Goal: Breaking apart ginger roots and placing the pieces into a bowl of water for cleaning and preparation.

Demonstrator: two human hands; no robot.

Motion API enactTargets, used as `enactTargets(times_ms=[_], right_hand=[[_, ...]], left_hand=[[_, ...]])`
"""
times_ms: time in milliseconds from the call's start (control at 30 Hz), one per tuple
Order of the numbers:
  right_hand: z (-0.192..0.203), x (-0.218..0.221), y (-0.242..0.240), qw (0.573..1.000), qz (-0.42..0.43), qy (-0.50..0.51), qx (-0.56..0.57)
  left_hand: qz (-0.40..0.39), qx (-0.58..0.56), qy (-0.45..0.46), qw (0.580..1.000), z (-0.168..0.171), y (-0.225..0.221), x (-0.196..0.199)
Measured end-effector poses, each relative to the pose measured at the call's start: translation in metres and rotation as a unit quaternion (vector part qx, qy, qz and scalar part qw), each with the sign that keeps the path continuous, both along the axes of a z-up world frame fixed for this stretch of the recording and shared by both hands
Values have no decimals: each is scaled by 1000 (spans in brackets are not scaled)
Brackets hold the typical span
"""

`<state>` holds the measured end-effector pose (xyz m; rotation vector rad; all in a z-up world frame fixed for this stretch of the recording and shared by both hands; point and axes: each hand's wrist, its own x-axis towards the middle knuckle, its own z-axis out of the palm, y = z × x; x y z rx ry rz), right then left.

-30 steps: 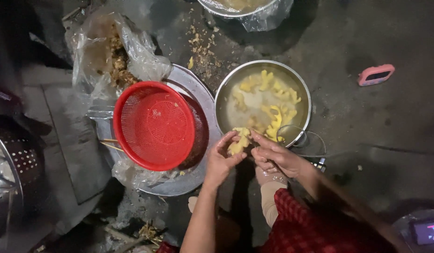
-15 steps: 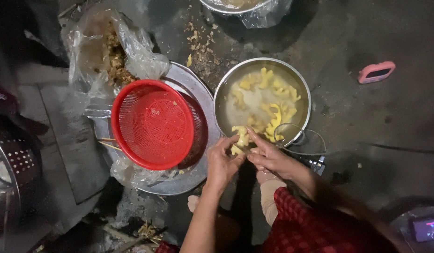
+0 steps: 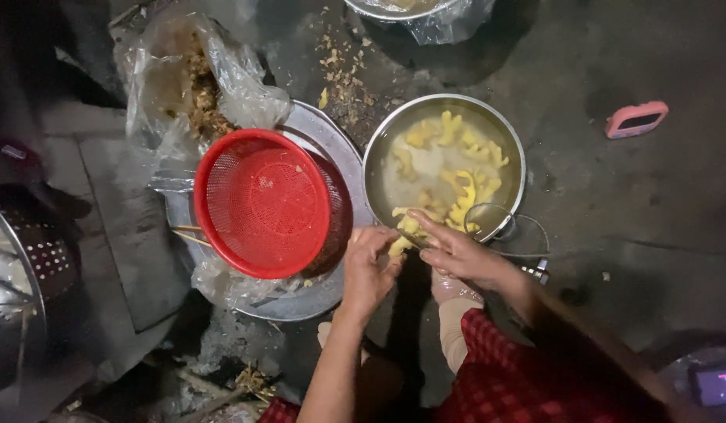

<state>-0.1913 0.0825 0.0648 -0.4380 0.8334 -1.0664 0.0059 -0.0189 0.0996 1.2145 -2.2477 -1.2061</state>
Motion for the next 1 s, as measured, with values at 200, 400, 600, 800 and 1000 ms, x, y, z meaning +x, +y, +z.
enactTargets(times_ms=[200,400,600,800,1000], right_hand=[[22,-22,-18,988,-27,-21,148],[-75,-52,-38,895,-14,443,54],[-2,-45,-102,639,293,683,200],[-112,-45,-77,638,318,684,157],[-20,-61,-64,780,272,533,182]], left_hand=[[-16,59,3,998,25,-5,3],[41,65,-64,995,-28,-20,-24],[9,-168,-328,930,-131,-40,-76],[9,63,-307,950,-128,-39,-81],[167,252,-27,953,-57,-36,-70]])
